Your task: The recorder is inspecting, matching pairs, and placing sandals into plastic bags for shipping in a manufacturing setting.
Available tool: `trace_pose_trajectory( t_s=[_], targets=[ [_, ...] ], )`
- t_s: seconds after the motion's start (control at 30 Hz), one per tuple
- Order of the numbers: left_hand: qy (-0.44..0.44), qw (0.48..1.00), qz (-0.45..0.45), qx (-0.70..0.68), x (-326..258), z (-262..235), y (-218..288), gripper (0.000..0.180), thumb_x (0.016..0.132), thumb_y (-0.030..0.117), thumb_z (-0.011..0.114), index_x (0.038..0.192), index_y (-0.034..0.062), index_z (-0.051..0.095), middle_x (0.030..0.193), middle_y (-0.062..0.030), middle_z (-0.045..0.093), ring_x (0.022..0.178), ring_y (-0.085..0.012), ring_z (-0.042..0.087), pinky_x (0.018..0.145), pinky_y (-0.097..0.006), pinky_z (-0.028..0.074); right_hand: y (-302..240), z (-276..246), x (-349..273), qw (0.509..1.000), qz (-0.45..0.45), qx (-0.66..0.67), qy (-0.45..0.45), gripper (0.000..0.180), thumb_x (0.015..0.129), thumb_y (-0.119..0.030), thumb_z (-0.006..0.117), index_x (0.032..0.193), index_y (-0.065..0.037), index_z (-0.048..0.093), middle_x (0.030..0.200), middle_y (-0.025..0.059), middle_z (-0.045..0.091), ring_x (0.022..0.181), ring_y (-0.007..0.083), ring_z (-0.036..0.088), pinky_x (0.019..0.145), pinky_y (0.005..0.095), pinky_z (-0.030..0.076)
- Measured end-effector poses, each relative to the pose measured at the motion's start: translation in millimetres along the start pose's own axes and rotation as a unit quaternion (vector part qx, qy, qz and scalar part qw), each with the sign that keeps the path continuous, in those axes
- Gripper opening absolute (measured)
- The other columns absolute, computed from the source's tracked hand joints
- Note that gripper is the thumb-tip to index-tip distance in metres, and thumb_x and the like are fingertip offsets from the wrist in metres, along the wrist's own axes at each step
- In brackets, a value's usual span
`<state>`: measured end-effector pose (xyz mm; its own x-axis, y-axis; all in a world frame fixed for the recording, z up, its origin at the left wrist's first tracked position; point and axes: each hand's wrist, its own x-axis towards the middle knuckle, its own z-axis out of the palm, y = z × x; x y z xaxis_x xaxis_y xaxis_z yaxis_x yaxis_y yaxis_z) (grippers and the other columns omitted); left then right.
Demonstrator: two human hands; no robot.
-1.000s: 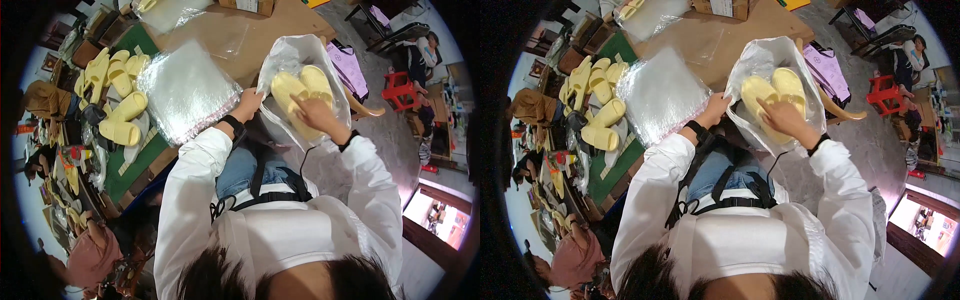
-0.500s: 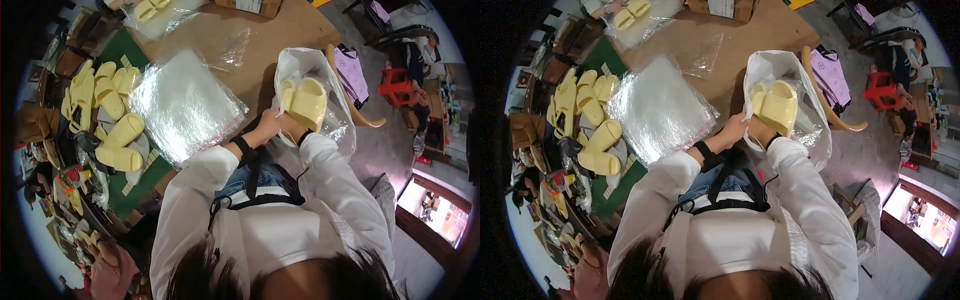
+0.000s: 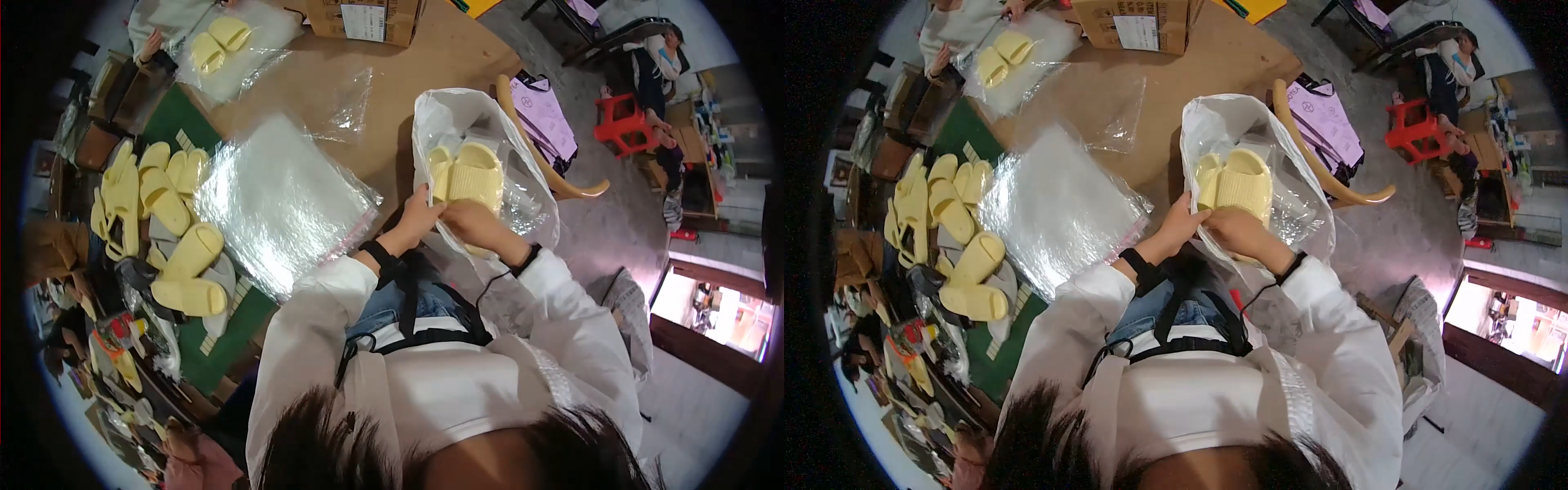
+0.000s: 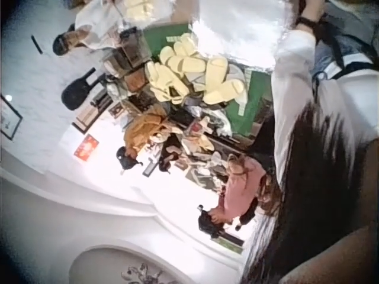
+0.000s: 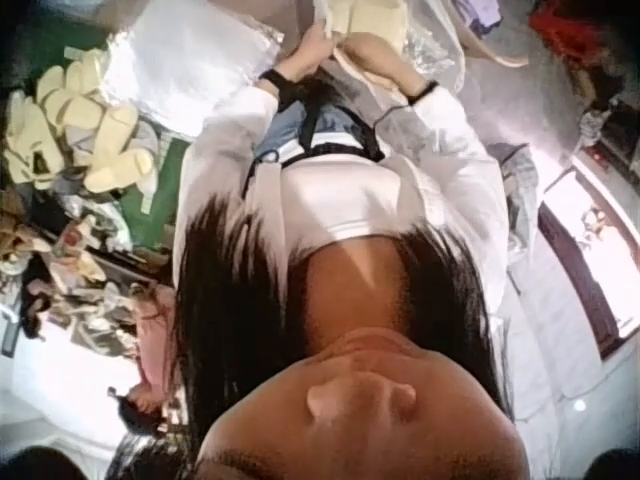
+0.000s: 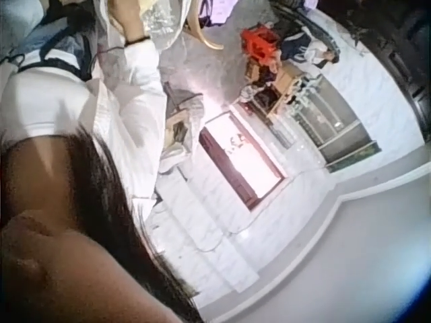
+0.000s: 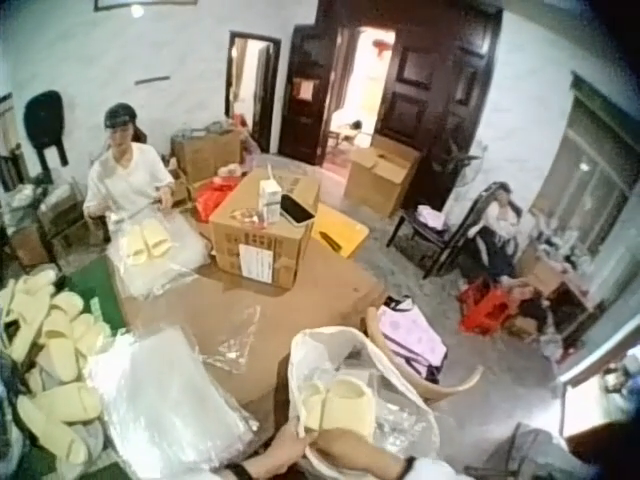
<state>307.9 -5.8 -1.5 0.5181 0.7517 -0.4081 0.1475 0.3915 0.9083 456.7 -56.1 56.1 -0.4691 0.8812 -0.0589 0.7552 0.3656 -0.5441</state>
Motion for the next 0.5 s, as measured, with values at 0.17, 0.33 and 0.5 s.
trace_pose_trajectory(
  t_s=[0.17, 0.33, 0.5],
  targets=[
    [0.114, 0.992, -0.004, -0.055, -22.1, 7.0, -4.3, 0.06, 0.077, 0.008, 0.059, 0.127, -0.002, 0.029, 0.1, -0.0135, 0.057, 0.084, -0.0176, 0.058, 0.067, -0.03, 0.049, 14.3, -45.4, -112.8, 0.883, 0.28, -0.188, 0.325, 0.035, 0.073, -0.017, 0.064, 0.102, 0.0, 0.053, 0.101, 0.0173, 0.057, 0.097, 0.0328, 0.053, 0.086, 0.0419, 0.039],
    [0.068, 0.977, -0.15, 0.137, -64.1, 11.1, 4.3, 0.058, 0.075, 0.023, 0.061, 0.121, -0.0055, 0.039, 0.082, -0.016, 0.061, 0.061, -0.0185, 0.062, 0.048, -0.03, 0.05, 87.3, -19.2, -197.8, 0.867, 0.474, -0.129, 0.082, 0.043, 0.077, -0.031, 0.063, 0.102, 0.001, 0.051, 0.084, 0.0148, 0.058, 0.08, 0.029, 0.059, 0.07, 0.0391, 0.047],
    [0.051, 0.989, -0.134, -0.045, -72.1, 6.2, -12.2, 0.041, 0.085, 0.019, 0.046, 0.117, -0.0058, 0.043, 0.096, -0.0214, 0.059, 0.069, -0.0319, 0.064, 0.056, -0.035, 0.055, 133.4, -60.7, -201.7, 0.693, 0.451, 0.45, 0.339, 0.022, 0.085, -0.026, 0.053, 0.086, -0.004, 0.05, 0.063, 0.0051, 0.051, 0.05, 0.0153, 0.05, 0.043, 0.0262, 0.041]
  ],
)
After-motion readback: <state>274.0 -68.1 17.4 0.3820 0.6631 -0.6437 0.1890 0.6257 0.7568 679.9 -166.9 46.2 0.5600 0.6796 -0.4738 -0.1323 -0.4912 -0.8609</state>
